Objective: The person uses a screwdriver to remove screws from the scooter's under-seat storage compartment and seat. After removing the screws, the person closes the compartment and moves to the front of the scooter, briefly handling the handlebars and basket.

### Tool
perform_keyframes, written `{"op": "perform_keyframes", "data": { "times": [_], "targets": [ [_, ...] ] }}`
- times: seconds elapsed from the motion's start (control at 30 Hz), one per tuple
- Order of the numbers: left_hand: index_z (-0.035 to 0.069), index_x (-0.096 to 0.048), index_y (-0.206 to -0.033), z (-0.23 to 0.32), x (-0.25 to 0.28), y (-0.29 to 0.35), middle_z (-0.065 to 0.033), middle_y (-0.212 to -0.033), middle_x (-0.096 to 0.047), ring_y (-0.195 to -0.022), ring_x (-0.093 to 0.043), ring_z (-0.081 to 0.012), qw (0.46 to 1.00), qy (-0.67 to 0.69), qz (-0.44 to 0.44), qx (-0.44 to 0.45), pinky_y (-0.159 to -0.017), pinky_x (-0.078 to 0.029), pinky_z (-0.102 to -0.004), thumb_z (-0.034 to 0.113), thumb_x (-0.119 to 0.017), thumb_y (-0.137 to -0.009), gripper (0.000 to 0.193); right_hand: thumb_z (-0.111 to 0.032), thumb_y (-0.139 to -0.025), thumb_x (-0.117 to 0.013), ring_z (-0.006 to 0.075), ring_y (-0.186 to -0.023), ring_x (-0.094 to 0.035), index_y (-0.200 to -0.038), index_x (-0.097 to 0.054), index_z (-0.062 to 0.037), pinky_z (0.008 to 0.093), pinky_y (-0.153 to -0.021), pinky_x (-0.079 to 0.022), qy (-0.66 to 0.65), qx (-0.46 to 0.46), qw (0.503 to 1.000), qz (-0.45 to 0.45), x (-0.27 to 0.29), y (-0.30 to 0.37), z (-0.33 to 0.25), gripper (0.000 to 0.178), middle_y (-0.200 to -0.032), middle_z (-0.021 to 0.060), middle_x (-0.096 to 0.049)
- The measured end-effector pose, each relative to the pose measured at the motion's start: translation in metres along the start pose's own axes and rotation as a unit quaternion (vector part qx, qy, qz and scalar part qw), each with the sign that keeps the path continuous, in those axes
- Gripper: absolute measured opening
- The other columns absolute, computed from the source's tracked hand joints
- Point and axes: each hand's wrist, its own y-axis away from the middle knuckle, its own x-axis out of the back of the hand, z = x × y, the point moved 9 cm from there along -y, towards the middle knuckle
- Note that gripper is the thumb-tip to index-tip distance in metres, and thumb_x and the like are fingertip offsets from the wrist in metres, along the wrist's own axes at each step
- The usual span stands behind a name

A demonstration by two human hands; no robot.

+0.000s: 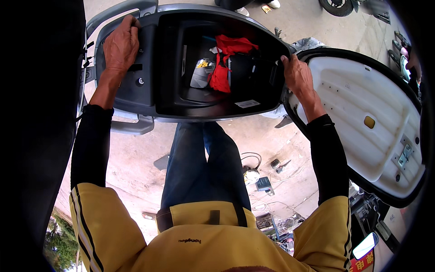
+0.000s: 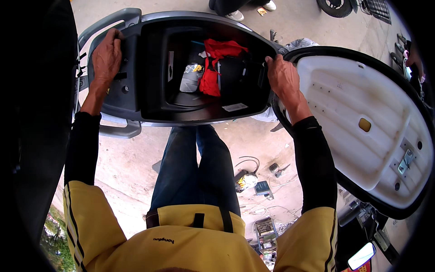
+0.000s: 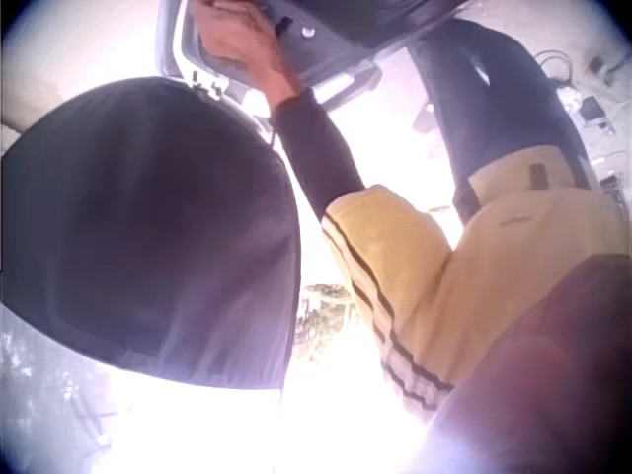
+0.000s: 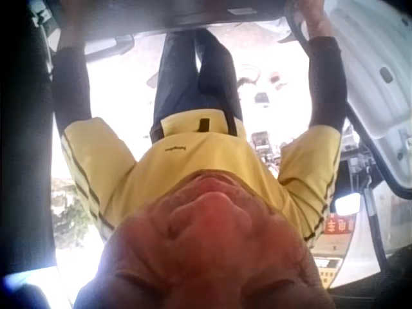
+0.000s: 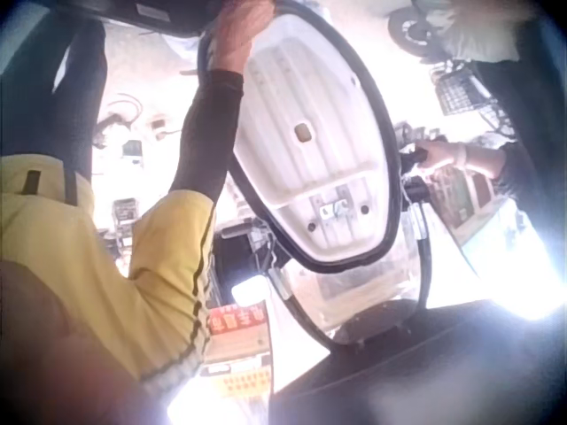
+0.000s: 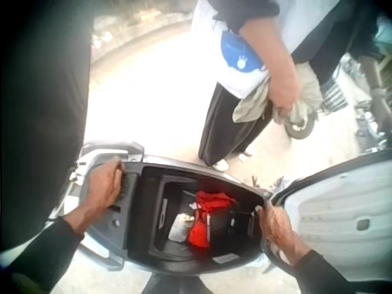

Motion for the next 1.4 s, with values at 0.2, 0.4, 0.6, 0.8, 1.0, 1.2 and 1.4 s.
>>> {"op": "perform_keyframes", "data": {
  "times": [0.2, 0.4, 0.6, 0.8, 1.0, 1.2, 1.4],
  "targets": [
    [0.01, -0.058, -0.108, -0.004, 0.003, -0.003, -0.0168, -0.092, -0.068, -0.091, -0.067, -0.0426, 1.0, -0.022, -0.003, 0.009, -0.081, -0.052, -0.0495, 0.021, -0.05, -0.105, 0.014, -0.034, -0.108, -0.054, 0.0532, -0.109, -0.061, -0.119, -0.055, 0.0002, 0.0568, -0.089, -0.051, -0.05, 0.165, 0.985, 0.01, 0.01, 0.019, -0.021, 0.036, -0.119, 0.0334, -0.063],
    [0.011, -0.06, -0.108, 0.001, 0.005, -0.008, -0.0167, -0.094, -0.071, -0.091, -0.068, -0.0437, 1.0, -0.025, -0.002, -0.007, -0.08, -0.052, -0.0522, 0.024, -0.053, -0.105, 0.016, -0.02, -0.103, -0.063, 0.0531, -0.1, -0.063, -0.119, -0.054, 0.0025, 0.0552, -0.085, -0.054, -0.127, 0.049, 0.987, 0.086, 0.004, 0.026, -0.004, 0.029, -0.123, 0.029, -0.055],
    [0.01, -0.06, -0.107, -0.003, -0.005, -0.011, -0.0173, -0.093, -0.071, -0.092, -0.068, -0.0442, 0.999, -0.032, -0.009, 0.0, -0.08, -0.052, -0.0534, 0.024, -0.053, -0.105, 0.016, -0.036, -0.105, -0.06, 0.0546, -0.098, -0.065, -0.121, -0.056, -0.0023, 0.0568, -0.087, -0.055, 0.01, 0.025, 0.999, -0.027, -0.008, 0.02, -0.012, 0.037, -0.116, 0.0288, -0.062],
    [0.009, -0.057, -0.109, 0.006, -0.001, -0.008, -0.0181, -0.096, -0.069, -0.093, -0.067, -0.043, 0.999, -0.039, -0.033, 0.007, -0.082, -0.052, -0.0505, 0.021, -0.051, -0.106, 0.014, -0.032, -0.107, -0.057, 0.0517, -0.11, -0.063, -0.123, -0.055, 0.0003, 0.054, -0.091, -0.054, -0.081, 0.098, 0.992, 0.023, 0.008, 0.025, -0.008, 0.036, -0.121, 0.0335, -0.062],
    [0.01, -0.058, -0.107, 0.009, -0.005, -0.006, -0.0179, -0.094, -0.069, -0.093, -0.067, -0.0433, 0.999, -0.028, -0.013, -0.011, -0.081, -0.052, -0.0509, 0.021, -0.052, -0.105, 0.013, -0.014, -0.099, -0.065, 0.0501, -0.106, -0.063, -0.12, -0.054, 0.001, 0.0536, -0.088, -0.055, -0.074, -0.04, 0.996, -0.02, 0.002, 0.024, 0.013, 0.027, -0.124, 0.0277, -0.055],
    [0.009, -0.056, -0.11, 0.011, -0.011, -0.011, -0.0191, -0.099, -0.069, -0.096, -0.067, -0.0433, 0.999, -0.033, -0.036, -0.012, -0.082, -0.052, -0.05, 0.021, -0.048, -0.106, 0.015, -0.022, -0.102, -0.064, 0.0509, -0.113, -0.061, -0.12, -0.054, 0.0023, 0.0532, -0.092, -0.053, -0.046, 0.047, 0.997, -0.04, 0.003, 0.025, -0.002, 0.032, -0.13, 0.0349, -0.056],
    [0.009, -0.056, -0.111, 0.008, -0.012, -0.009, -0.0193, -0.099, -0.068, -0.096, -0.067, -0.0434, 0.999, -0.035, -0.025, -0.015, -0.083, -0.051, -0.0503, 0.022, -0.048, -0.107, 0.016, -0.03, -0.105, -0.059, 0.0514, -0.108, -0.064, -0.12, -0.055, 0.0002, 0.0555, -0.091, -0.052, -0.098, 0.064, 0.991, 0.059, 0.003, 0.018, 0.005, 0.034, -0.118, 0.0356, -0.064]
  ]
}}
